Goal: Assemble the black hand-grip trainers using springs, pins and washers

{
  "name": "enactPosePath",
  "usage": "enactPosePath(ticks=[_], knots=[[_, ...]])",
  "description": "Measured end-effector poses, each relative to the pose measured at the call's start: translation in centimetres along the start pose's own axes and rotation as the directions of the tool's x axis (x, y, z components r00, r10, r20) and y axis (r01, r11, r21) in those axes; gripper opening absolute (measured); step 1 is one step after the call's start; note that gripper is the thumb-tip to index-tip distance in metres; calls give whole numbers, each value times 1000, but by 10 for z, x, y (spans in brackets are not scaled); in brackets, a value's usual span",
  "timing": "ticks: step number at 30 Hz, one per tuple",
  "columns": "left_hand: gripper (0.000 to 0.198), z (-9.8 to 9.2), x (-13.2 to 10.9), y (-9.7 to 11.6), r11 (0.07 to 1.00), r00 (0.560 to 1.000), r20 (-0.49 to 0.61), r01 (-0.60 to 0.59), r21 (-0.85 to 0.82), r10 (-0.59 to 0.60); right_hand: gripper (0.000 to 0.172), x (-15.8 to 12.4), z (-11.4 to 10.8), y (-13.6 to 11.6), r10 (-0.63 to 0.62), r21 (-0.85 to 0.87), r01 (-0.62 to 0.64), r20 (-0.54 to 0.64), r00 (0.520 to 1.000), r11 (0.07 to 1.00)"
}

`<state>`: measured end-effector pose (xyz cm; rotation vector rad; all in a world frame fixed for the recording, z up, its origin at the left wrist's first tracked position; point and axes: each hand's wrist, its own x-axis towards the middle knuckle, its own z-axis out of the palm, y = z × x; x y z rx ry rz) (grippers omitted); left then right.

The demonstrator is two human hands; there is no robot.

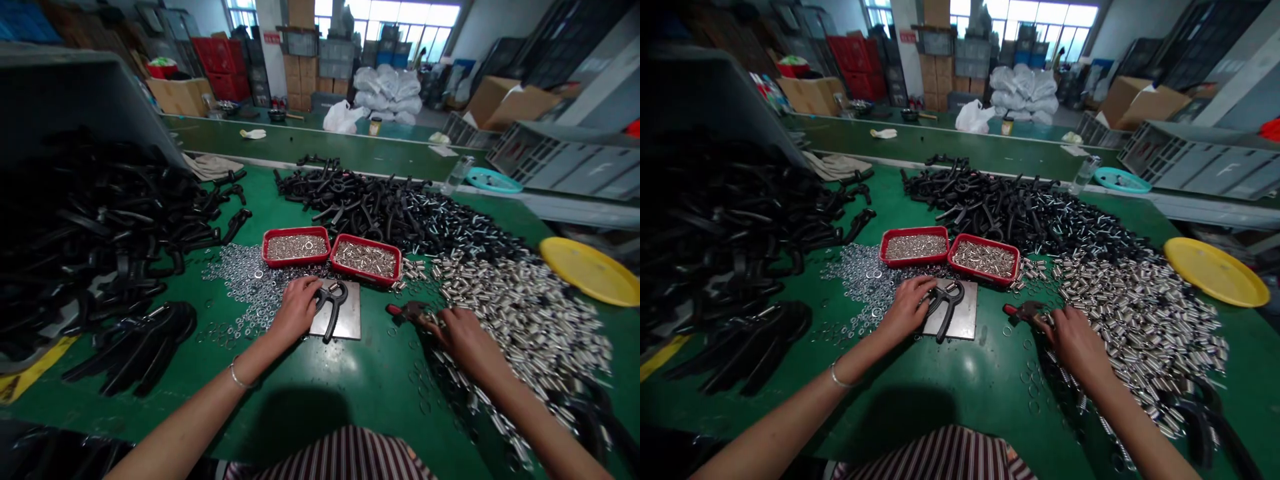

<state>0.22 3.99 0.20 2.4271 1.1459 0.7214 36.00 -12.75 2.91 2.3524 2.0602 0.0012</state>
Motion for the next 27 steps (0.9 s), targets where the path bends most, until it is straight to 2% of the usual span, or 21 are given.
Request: enactPosePath(ticks=[2,4,6,11,14,17,18,19,21,23,24,27], knots=[[43,-2,6,-1,999,997,67,-46,-2,46,36,12,-2,-19,-102,-27,101,-77,992,995],[40,0,13,-2,998,987,152,-56,-31,61,31,26,-2,-40,-188,-37,186,-69,980,982],[35,4,17,-3,998,981,191,-32,-55,42,24,40,1,-57,-202,-91,198,-33,979,976],[29,15,12,-1,995,991,100,90,-50,-84,28,58,6,-73,-169,-156,163,-23,985,974],[27,18,7,4,989,992,66,111,-94,-105,27,60,-2,-75,-155,-35,151,-132,979,988],[26,21,7,10,986,991,55,127,-112,-121,29,65,-18,-80,59,267,12,-257,965,964],[25,22,8,12,984,990,51,134,-114,-129,31,68,-24,-82,144,421,-24,-255,956,907],[25,23,10,12,983,990,46,139,-117,-135,32,72,-28,-84,211,583,-43,-224,951,811],[25,24,13,12,980,988,36,152,-127,-149,31,80,-34,-92,261,841,-33,-131,956,540],[25,25,15,8,977,987,33,160,-142,-157,28,89,-35,-104,241,954,10,-86,967,300],[27,25,16,6,975,987,41,158,-153,-154,29,92,-33,-112,227,975,32,-83,970,221],[33,25,16,-3,969,991,83,123,-214,-107,29,102,-19,-139,173,996,63,-73,982,66]])
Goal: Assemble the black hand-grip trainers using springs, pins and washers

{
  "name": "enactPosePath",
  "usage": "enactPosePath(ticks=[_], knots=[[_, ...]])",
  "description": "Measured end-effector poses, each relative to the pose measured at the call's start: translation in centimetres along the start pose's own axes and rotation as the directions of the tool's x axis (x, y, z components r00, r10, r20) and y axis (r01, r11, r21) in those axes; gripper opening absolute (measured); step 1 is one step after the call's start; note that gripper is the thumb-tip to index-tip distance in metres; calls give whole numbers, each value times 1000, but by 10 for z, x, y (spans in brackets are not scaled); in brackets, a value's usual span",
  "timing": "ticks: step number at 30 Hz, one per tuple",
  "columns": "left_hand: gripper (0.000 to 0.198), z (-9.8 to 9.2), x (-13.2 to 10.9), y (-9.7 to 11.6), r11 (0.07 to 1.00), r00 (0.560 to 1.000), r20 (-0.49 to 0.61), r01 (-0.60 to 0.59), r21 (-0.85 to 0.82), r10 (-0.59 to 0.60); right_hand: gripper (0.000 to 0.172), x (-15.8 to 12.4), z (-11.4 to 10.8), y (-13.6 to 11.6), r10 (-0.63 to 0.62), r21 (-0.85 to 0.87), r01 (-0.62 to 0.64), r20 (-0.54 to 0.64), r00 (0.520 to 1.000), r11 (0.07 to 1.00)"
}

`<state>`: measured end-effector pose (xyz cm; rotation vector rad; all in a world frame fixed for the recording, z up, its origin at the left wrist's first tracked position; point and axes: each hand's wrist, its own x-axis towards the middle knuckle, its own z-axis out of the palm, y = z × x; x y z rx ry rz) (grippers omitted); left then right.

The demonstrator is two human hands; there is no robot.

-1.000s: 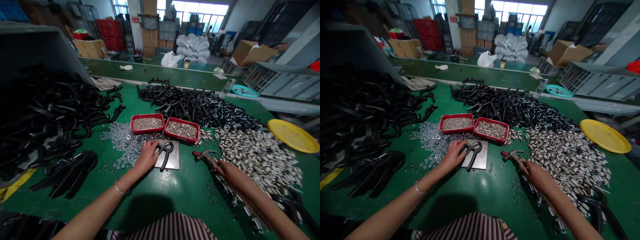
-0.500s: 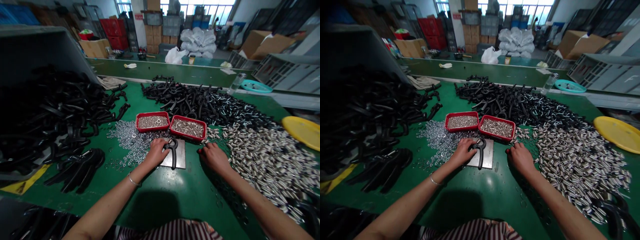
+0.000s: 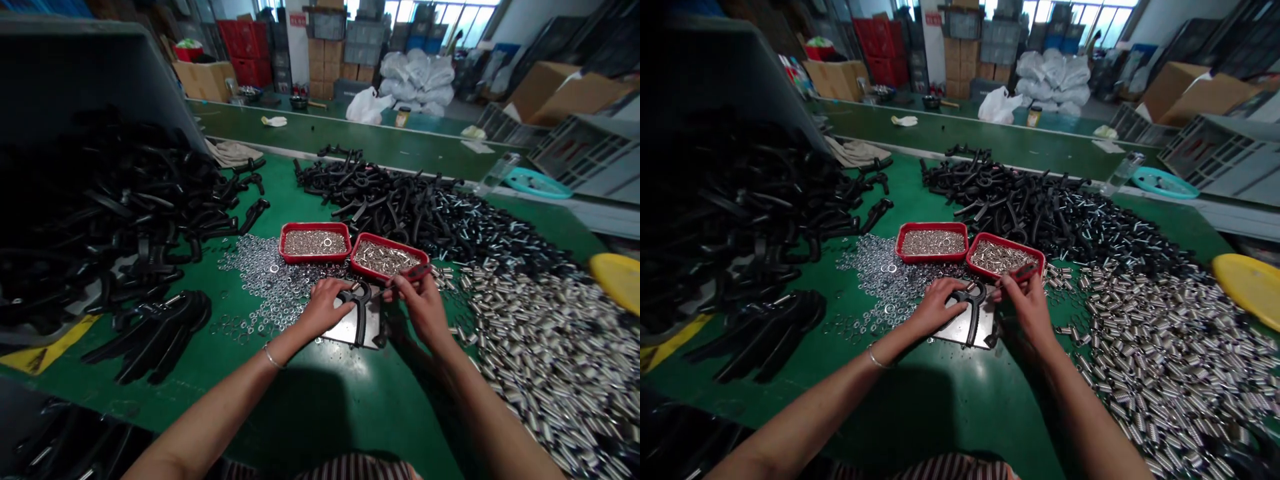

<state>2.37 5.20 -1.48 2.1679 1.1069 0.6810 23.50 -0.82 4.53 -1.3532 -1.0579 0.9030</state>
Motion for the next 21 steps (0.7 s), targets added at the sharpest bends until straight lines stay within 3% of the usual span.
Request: enactPosePath(ticks=[4,7,21], knots=[[35,0,-2,-6,997,1000,4,-18,-72,18,29,3,33,27,49,30,-50,37,998,998],[34,2,-3,-6,997,1000,-14,5,-76,-6,34,4,44,41,65,-33,-65,-3,998,997],[36,3,0,-5,995,999,2,44,-91,-44,34,6,42,47,71,-38,-71,-12,997,997]])
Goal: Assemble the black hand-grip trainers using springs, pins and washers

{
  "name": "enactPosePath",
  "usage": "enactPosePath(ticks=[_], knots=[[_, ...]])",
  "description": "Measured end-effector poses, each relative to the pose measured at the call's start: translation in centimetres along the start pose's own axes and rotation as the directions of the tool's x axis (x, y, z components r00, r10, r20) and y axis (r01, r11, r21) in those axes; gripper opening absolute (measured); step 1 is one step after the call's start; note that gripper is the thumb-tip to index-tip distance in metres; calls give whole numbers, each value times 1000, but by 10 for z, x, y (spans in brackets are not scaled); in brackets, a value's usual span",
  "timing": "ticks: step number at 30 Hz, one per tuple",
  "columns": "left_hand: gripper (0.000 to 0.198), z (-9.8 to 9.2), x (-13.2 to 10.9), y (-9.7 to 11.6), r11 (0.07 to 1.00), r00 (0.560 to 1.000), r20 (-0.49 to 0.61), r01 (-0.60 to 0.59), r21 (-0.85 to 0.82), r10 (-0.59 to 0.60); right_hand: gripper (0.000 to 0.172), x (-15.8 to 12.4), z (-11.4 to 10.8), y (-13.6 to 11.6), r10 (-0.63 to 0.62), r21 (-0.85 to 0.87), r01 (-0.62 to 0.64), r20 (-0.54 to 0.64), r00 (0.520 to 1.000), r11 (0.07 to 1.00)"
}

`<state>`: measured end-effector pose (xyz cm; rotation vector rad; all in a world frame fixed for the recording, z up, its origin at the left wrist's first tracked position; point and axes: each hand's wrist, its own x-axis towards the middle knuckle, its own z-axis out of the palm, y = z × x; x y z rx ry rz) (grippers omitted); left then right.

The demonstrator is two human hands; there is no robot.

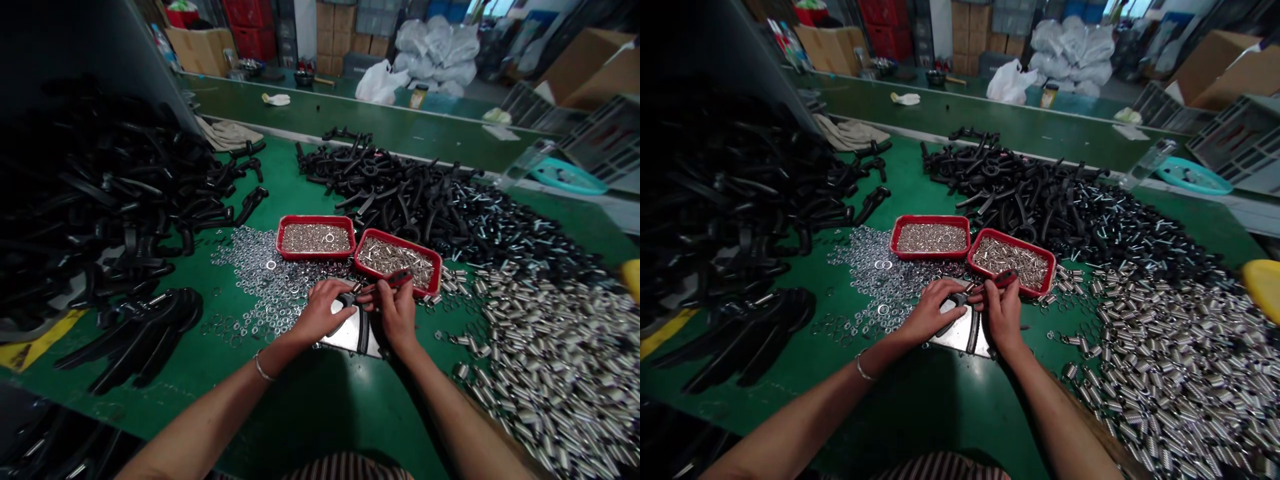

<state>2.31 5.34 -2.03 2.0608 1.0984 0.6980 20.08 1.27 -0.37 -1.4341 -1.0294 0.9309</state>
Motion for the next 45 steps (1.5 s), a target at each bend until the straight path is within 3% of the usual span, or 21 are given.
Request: enactPosePath(ticks=[4,8,10,12,15,17,19,21,25,26,28,30,31,34,36,37,40,43,45], knots=[[38,-2,-2,-1,1000,1000,7,8,-5,-8,33,-6,0,-2,-4,-88,5,9,1000,996],[45,-8,-5,-1,1000,997,76,-20,-18,21,32,-6,3,-8,-41,-403,59,55,998,913],[46,-9,-6,-1,1000,996,86,-21,-10,21,31,2,7,-16,-57,-478,105,115,992,872],[45,-9,-6,1,1000,997,73,-7,11,6,31,13,10,-27,-14,-373,91,206,979,923],[42,-10,-7,5,999,997,74,-2,33,-1,35,28,11,-45,75,-111,-39,344,936,993],[43,-10,-8,5,999,997,82,-9,43,5,38,33,5,-55,60,55,-81,315,947,995],[45,-9,-11,4,998,997,76,-16,55,12,37,32,-11,-59,25,178,-66,222,975,982],[46,-7,-14,2,998,997,69,-21,67,16,35,26,-38,-57,12,167,-38,151,988,985],[51,-17,-10,-1,993,989,126,-85,77,75,36,5,-118,-29,110,-228,-103,19,994,968],[48,-25,-4,-1,989,986,129,-114,94,102,38,0,-138,-20,153,-390,-154,-34,988,908],[38,-47,18,-3,971,988,72,-145,189,134,42,-8,-172,-9,219,-693,-176,-27,975,699],[30,-73,49,-6,921,993,-27,-96,379,115,45,-10,-187,-9,183,-867,-92,-1,983,490],[29,-85,66,-9,871,994,-63,-43,489,84,46,-8,-187,-13,119,-902,-39,14,993,430],[24,-108,104,-18,709,997,-73,71,702,-27,40,8,-153,-39,-129,-885,155,109,986,439],[20,-111,115,-23,671,997,-58,76,738,-50,28,25,-111,-57,-197,-805,344,283,939,484],[19,-109,115,-25,666,997,-60,72,743,-40,24,36,-86,-63,-213,-776,428,371,904,464],[23,-102,107,-30,631,995,-103,82,771,-3,22,72,-14,-74,-227,-761,612,570,789,216],[26,-101,97,-30,609,989,-145,101,787,23,22,108,39,-75,-221,-756,641,607,763,136],[25,-101,91,-26,607,988,-151,97,788,38,19,126,58,-72,-194,-761,638,613,766,116]])
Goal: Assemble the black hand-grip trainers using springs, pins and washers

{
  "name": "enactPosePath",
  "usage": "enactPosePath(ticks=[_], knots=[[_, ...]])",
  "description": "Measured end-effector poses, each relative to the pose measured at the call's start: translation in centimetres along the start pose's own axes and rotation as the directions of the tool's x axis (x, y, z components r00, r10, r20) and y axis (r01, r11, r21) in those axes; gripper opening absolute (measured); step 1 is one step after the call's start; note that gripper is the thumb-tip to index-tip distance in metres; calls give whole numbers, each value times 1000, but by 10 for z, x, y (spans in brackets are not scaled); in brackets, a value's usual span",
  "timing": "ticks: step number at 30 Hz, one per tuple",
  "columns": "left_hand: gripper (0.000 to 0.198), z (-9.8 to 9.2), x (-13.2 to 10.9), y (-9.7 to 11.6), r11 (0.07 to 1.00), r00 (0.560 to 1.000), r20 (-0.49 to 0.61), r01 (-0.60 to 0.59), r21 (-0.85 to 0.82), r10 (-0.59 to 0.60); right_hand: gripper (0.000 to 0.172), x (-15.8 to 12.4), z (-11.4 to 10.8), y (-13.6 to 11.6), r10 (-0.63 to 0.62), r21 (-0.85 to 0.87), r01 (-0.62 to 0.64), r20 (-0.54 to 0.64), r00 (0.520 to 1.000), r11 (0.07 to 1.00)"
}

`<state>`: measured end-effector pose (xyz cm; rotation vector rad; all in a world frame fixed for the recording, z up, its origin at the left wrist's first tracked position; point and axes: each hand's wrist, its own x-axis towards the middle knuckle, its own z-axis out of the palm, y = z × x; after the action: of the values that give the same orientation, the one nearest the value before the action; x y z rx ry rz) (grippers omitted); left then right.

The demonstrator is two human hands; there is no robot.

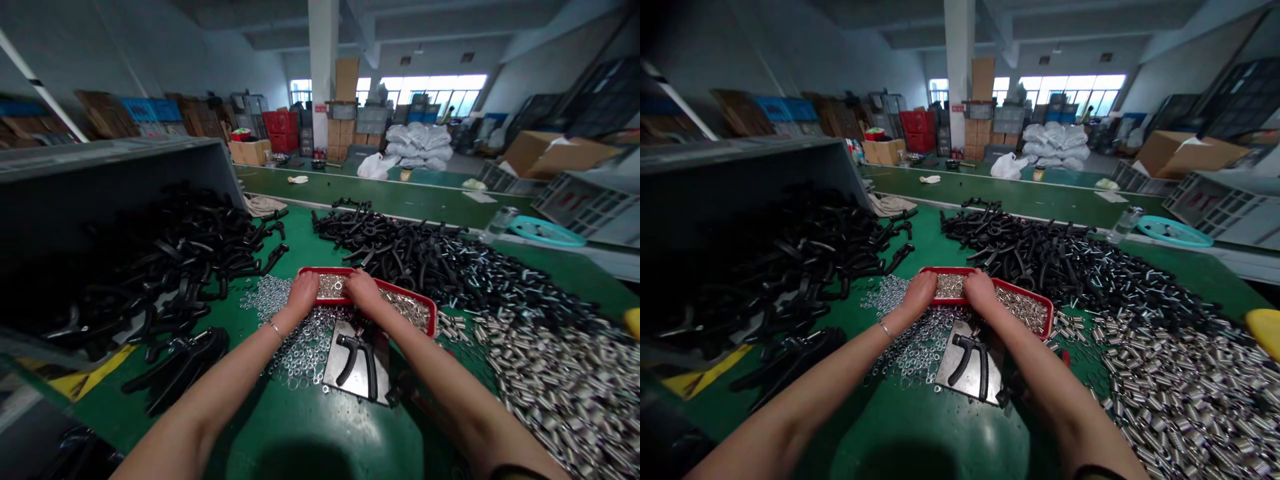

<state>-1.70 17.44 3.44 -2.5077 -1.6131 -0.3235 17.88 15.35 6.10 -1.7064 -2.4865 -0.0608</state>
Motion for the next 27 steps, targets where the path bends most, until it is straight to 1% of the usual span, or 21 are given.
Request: enactPosePath(ticks=[2,3,5,7,8,10,12,15,20,24,27], knots=[[23,-4,-10,7,1000,1000,-5,-26,-16,26,17,13,9,3,5,-17,-4,29,1000,1000],[22,-6,-18,13,997,998,-10,-65,-48,64,17,16,13,6,6,-21,-5,38,999,1000],[20,-8,-38,32,967,981,-12,-193,-168,194,19,16,21,11,7,-20,-6,47,999,1000],[18,-9,-59,53,898,946,3,-306,-315,323,22,14,28,14,9,-15,-8,44,999,1000],[16,-9,-68,64,868,932,18,-331,-370,362,23,14,30,15,9,-12,-8,41,999,1000],[14,-9,-80,80,852,922,58,-328,-409,383,23,13,34,17,4,-3,-4,34,999,1000],[13,-7,-83,88,865,922,76,-325,-382,380,20,14,36,18,-6,7,5,29,1000,1000],[14,-3,-81,92,886,919,74,-350,-305,388,18,16,37,19,-11,16,11,23,1000,1000],[19,7,-83,93,879,902,-9,-423,-221,432,22,16,38,18,-17,20,17,6,1000,1000],[21,12,-87,92,846,855,-70,-518,-122,514,26,13,38,17,-20,22,21,-40,999,1000],[21,14,-89,91,822,824,-97,-565,-76,558,25,11,38,17,-7,24,9,-55,998,1000]])
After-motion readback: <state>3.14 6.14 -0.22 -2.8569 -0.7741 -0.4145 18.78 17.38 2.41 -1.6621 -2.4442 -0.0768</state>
